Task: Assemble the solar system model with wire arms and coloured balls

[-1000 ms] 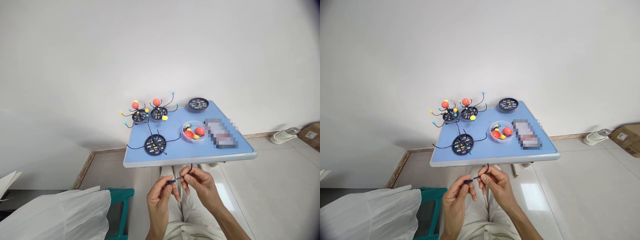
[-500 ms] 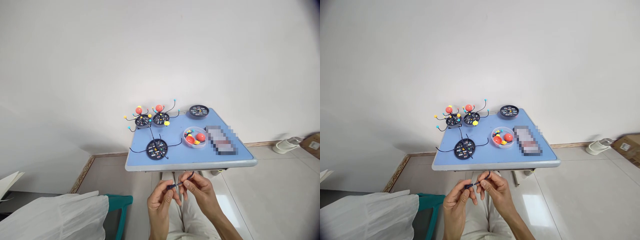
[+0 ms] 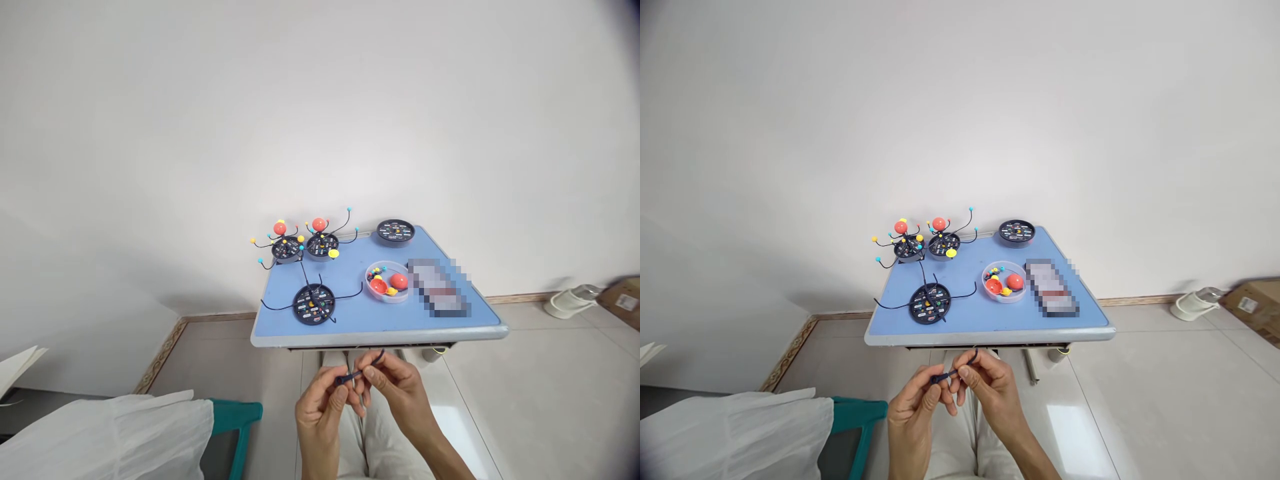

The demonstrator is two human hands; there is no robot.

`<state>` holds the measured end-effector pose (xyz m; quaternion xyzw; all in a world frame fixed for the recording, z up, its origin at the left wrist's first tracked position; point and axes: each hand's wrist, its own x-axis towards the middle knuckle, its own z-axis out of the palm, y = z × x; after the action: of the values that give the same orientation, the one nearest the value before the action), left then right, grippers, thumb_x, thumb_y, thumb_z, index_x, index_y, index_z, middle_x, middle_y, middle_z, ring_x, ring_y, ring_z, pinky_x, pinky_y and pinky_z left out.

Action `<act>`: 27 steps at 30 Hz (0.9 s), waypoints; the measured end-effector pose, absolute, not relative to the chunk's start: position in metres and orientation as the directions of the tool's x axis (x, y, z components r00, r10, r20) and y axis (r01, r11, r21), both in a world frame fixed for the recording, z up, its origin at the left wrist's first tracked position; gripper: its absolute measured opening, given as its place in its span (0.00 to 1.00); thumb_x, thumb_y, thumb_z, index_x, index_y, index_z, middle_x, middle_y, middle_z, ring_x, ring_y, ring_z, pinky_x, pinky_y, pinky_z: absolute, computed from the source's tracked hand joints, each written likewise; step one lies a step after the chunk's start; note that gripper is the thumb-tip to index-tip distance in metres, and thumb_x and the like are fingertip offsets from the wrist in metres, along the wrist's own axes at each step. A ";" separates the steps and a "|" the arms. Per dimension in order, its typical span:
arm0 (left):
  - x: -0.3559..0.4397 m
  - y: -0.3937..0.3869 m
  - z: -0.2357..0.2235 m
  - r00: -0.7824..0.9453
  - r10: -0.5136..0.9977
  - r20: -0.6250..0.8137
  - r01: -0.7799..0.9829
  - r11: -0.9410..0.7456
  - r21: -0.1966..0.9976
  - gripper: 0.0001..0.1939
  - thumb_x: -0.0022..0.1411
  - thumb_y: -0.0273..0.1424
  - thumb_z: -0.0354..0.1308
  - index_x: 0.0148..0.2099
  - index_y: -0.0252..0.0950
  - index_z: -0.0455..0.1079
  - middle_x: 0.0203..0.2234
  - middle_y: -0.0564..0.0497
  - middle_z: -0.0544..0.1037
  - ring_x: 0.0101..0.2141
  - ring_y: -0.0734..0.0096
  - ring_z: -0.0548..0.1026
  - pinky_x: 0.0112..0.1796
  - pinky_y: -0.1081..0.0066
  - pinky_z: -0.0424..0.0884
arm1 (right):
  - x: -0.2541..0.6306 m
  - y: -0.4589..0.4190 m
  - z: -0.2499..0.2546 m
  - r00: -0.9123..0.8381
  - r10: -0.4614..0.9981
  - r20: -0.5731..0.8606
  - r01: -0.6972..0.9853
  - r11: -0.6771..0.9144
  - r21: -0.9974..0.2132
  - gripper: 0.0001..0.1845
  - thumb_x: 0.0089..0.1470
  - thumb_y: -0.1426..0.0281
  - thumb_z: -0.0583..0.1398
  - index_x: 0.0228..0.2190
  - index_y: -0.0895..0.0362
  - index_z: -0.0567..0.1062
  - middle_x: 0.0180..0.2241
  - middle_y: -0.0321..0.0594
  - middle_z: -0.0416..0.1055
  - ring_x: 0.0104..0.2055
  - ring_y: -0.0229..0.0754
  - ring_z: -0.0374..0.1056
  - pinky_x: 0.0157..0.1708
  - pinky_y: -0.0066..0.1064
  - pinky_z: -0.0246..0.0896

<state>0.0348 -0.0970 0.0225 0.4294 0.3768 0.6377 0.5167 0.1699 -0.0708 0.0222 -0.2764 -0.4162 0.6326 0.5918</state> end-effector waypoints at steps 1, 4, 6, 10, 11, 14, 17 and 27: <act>0.035 -0.097 0.023 -0.103 0.981 0.166 -0.326 -0.191 0.926 0.08 0.62 0.34 0.64 0.44 0.43 0.80 0.26 0.54 0.77 0.23 0.75 0.76 0.28 0.74 0.75 | 0.170 -0.071 0.022 -0.143 0.979 0.144 -0.514 0.051 -0.856 0.07 0.57 0.65 0.65 0.31 0.56 0.78 0.23 0.37 0.76 0.22 0.35 0.70 0.23 0.25 0.66; 0.036 -0.098 0.022 -0.120 0.973 0.196 -0.286 -0.223 0.932 0.08 0.62 0.33 0.63 0.44 0.43 0.80 0.26 0.54 0.76 0.23 0.76 0.76 0.28 0.75 0.75 | 0.169 -0.072 0.021 -0.134 0.979 0.154 -0.498 0.068 -0.865 0.06 0.57 0.66 0.65 0.31 0.56 0.79 0.24 0.37 0.76 0.23 0.36 0.70 0.24 0.26 0.66; 0.036 -0.098 0.020 -0.137 0.968 0.210 -0.253 -0.239 0.937 0.08 0.63 0.33 0.62 0.44 0.43 0.80 0.26 0.55 0.76 0.22 0.76 0.76 0.28 0.75 0.75 | 0.169 -0.072 0.021 -0.129 0.979 0.160 -0.489 0.078 -0.869 0.06 0.57 0.66 0.64 0.32 0.55 0.79 0.24 0.37 0.76 0.24 0.36 0.70 0.24 0.26 0.66; 0.034 -0.097 0.014 -0.175 0.950 0.258 -0.174 -0.288 0.942 0.09 0.64 0.31 0.61 0.45 0.44 0.79 0.26 0.56 0.75 0.21 0.78 0.75 0.29 0.76 0.74 | 0.171 -0.071 0.023 -0.122 0.979 0.162 -0.465 0.088 -0.881 0.06 0.56 0.66 0.65 0.31 0.56 0.80 0.24 0.38 0.75 0.23 0.36 0.70 0.23 0.26 0.65; 0.034 -0.096 0.013 -0.173 0.947 0.271 -0.151 -0.297 0.943 0.09 0.64 0.31 0.61 0.45 0.44 0.79 0.26 0.56 0.75 0.21 0.78 0.75 0.28 0.76 0.73 | 0.171 -0.071 0.024 -0.123 0.979 0.162 -0.459 0.089 -0.884 0.07 0.56 0.66 0.65 0.30 0.56 0.80 0.24 0.37 0.75 0.22 0.36 0.69 0.23 0.26 0.65; 0.033 -0.096 0.014 -0.164 0.940 0.300 -0.098 -0.319 0.943 0.09 0.65 0.31 0.60 0.45 0.45 0.79 0.26 0.56 0.75 0.21 0.78 0.75 0.28 0.76 0.73 | 0.171 -0.070 0.025 -0.125 0.979 0.158 -0.444 0.087 -0.892 0.07 0.56 0.66 0.65 0.30 0.56 0.80 0.24 0.37 0.75 0.22 0.35 0.69 0.23 0.26 0.65; 0.035 -0.096 0.015 -0.198 0.933 0.301 -0.090 -0.323 0.942 0.08 0.64 0.32 0.61 0.44 0.45 0.80 0.26 0.56 0.75 0.20 0.77 0.75 0.27 0.75 0.72 | 0.170 -0.069 0.024 -0.121 0.981 0.149 -0.452 0.079 -0.889 0.07 0.55 0.65 0.66 0.30 0.56 0.80 0.23 0.37 0.75 0.21 0.36 0.69 0.22 0.25 0.65; 0.041 -0.093 0.011 -0.302 0.889 0.345 -0.008 -0.364 0.931 0.08 0.63 0.34 0.61 0.42 0.45 0.81 0.25 0.55 0.78 0.18 0.77 0.73 0.22 0.77 0.72 | 0.167 -0.064 0.022 -0.097 0.991 0.087 -0.426 0.037 -0.904 0.09 0.50 0.63 0.68 0.26 0.57 0.81 0.18 0.37 0.77 0.16 0.37 0.70 0.19 0.25 0.65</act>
<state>0.0415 -0.0929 0.0112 0.4859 0.4530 0.6678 0.3358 0.1673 -0.0644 0.0222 -0.3340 -0.4231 0.6081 0.5828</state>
